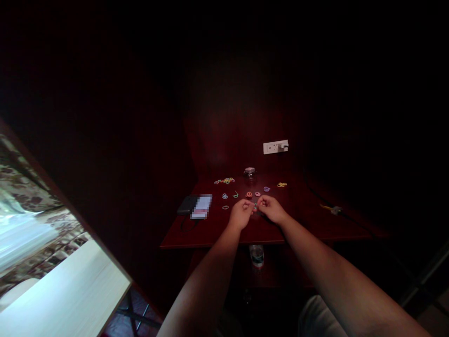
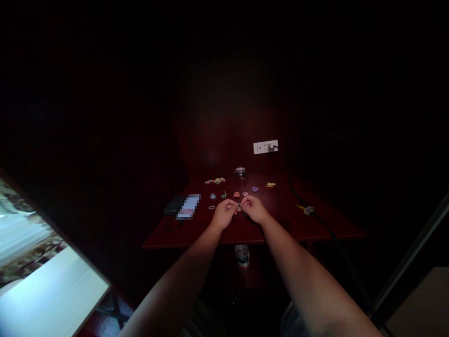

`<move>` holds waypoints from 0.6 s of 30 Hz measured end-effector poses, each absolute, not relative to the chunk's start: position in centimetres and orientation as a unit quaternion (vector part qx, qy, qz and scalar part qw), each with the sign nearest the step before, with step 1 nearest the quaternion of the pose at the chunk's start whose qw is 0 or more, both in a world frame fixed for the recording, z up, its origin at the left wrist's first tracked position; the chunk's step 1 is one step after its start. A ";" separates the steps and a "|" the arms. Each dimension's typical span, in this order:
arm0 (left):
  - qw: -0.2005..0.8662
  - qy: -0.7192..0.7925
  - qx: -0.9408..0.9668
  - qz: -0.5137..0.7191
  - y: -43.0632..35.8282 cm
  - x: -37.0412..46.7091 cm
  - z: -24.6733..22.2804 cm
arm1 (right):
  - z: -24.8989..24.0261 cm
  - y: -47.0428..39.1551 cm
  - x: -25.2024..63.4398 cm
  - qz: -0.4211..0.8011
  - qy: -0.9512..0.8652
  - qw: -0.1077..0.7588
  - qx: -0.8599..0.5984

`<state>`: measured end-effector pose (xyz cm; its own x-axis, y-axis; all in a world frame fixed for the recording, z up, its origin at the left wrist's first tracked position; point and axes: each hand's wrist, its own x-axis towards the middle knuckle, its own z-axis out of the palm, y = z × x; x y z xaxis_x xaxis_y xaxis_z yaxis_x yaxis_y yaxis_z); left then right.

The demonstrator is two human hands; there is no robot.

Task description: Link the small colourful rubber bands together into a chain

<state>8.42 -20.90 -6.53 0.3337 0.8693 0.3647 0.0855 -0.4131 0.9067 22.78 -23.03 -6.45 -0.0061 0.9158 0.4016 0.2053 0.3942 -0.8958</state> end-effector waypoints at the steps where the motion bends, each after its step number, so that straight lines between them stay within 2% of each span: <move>1: 0.421 0.339 0.700 0.467 -20.9 8.4 -6.6 | -6.4 -23.0 22.8 0.325 -0.631 0.549 -0.442; 10: 0.397 0.345 0.705 0.476 -20.4 8.4 -7.2 | -6.1 -23.1 22.5 0.340 -0.610 0.553 -0.455; 18: 0.397 0.335 0.701 0.488 -20.5 8.4 -7.1 | -6.4 -22.9 22.5 0.323 -0.621 0.522 -0.486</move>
<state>8.43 -20.51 -7.05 0.2999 0.8572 0.4186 0.0817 -0.4603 0.8840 22.54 -22.86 -6.37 0.0191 0.9421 0.3348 0.2669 0.3179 -0.9098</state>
